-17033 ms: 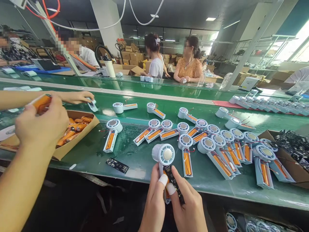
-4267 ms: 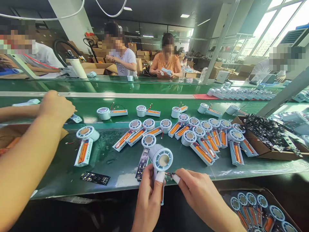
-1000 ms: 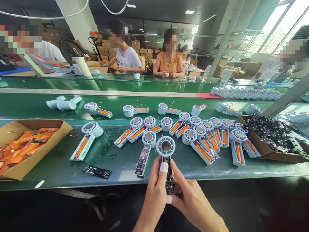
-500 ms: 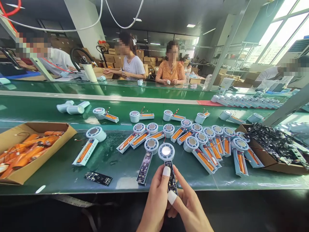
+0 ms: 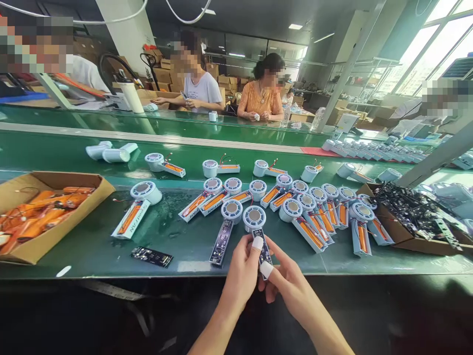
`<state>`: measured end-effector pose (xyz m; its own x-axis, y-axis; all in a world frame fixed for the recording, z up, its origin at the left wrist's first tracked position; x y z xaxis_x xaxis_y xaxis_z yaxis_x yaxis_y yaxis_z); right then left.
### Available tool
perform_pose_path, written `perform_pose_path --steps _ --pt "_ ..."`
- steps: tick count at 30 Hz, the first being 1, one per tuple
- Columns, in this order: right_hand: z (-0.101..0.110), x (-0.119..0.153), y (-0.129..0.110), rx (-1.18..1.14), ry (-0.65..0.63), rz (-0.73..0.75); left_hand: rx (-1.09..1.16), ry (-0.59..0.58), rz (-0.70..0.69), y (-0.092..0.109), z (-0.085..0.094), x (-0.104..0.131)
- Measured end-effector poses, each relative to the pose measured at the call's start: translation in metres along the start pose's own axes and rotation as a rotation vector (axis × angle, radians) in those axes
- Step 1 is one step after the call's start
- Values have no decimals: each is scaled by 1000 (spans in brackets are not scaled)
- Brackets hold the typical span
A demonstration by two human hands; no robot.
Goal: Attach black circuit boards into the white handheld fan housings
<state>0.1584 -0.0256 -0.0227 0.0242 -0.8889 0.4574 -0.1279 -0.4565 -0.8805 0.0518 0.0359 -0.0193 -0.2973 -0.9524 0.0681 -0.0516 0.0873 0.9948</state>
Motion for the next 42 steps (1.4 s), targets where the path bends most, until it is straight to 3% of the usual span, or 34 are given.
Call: perform_pose_path --steps 4,6,8,9,10,12,17,21,29,42 --pt "6 -2 -5 79 43 -16 -294 -76 -171 11 16 4" --pt "15 -4 -12 229 74 -42 -526 47 -402 19 35 10" --pt "25 -7 -20 526 158 -26 -797 313 -704 23 57 20" --pt "30 -7 -25 715 228 9 -904 383 -804 21 65 23" --pt "33 -8 -28 902 311 63 -985 401 -865 16 71 23" --pt "36 -6 -31 1164 462 209 -1063 318 -934 1 78 21" --pt "25 0 -13 1180 592 693 -1066 311 -1007 -25 81 17" --pt "23 -9 3 1175 690 867 -1087 352 -1047 -25 80 18" --pt "22 -14 8 1159 740 925 -1118 355 -1070 -25 83 17" --pt "22 -15 9 1157 750 874 -1156 313 -1030 -22 83 19"
Point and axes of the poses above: each hand's wrist, its own x-axis away from the middle knuckle, its own z-axis out of the back of the hand, y = z × x, the point moved 3 cm from there along -x, towards the middle knuckle, and after that the axes turned 11 degrees about -z, right-handed, at the moved point
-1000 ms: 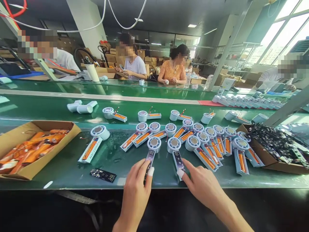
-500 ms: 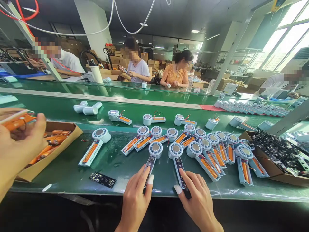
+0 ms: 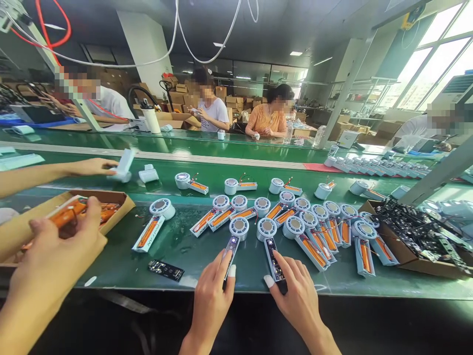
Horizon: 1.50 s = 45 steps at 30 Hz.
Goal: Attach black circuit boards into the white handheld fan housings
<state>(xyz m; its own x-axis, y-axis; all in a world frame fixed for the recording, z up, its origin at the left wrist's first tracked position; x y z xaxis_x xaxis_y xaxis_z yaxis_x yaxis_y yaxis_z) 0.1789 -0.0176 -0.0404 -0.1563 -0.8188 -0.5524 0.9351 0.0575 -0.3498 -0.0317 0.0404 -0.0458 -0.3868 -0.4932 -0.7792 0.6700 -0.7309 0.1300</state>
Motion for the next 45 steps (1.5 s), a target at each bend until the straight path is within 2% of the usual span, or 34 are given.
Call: perform_pose_path --steps 4,9,13,19,36,45 --pt "1 -2 -3 11 -14 -11 6 -12 12 1 1 -2" --pt "1 -3 -4 11 -49 -45 65 -95 80 -1 2 -6" --pt "-1 -4 -4 5 -52 -77 14 -144 68 -1 1 -12" --pt "-1 -11 -5 -48 -68 -144 -46 -141 40 -2 -1 -14" --pt "0 -19 -10 -7 -57 -187 -44 -105 -46 -11 -8 -15" --pt "1 -24 -14 -14 -34 -208 -42 -152 -57 -11 -6 -20"
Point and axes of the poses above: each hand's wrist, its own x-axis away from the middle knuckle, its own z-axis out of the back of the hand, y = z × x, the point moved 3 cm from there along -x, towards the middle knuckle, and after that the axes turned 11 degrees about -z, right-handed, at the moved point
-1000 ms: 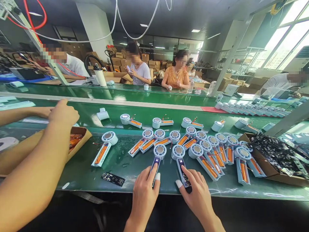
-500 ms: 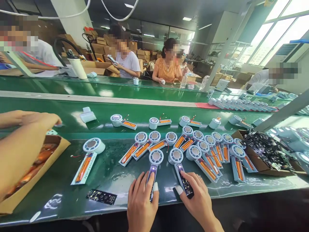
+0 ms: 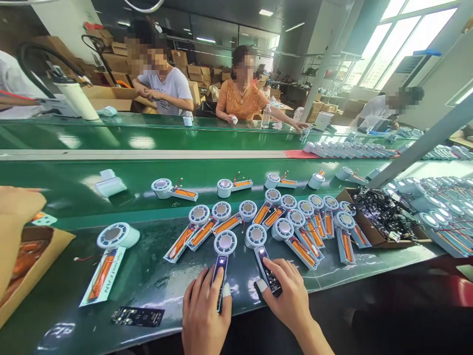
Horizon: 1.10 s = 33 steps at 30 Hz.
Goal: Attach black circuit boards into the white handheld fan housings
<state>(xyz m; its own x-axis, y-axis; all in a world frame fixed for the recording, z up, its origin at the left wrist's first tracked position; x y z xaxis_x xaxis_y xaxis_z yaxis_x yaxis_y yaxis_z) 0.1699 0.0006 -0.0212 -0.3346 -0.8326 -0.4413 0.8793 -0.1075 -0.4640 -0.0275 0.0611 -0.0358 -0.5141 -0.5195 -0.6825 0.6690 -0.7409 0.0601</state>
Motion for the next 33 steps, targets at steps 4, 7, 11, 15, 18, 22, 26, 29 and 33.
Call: perform_pose_path --steps 4,7,11,15,18,22,26,29,33 --pt "0 1 1 -18 -8 -1 -12 14 0 1 -1 -1" --pt "-1 2 4 -37 -15 9 -22 12 2 5 0 -3" --pt "-2 2 9 -58 -31 20 -57 12 13 10 3 -7" --pt "-4 2 9 -68 -35 26 -88 26 16 13 3 -10" --pt "-5 3 10 -63 -35 40 -83 23 23 12 1 -9" --pt "2 2 14 -69 -63 39 13 -2 97 14 7 -7" --pt "5 -2 -3 -68 -121 5 400 -48 279 25 11 -6" --pt "-6 -9 -34 63 -200 -128 771 96 627 22 4 -5" --pt "-11 -26 -51 145 -463 -314 848 356 903 -4 -6 2"
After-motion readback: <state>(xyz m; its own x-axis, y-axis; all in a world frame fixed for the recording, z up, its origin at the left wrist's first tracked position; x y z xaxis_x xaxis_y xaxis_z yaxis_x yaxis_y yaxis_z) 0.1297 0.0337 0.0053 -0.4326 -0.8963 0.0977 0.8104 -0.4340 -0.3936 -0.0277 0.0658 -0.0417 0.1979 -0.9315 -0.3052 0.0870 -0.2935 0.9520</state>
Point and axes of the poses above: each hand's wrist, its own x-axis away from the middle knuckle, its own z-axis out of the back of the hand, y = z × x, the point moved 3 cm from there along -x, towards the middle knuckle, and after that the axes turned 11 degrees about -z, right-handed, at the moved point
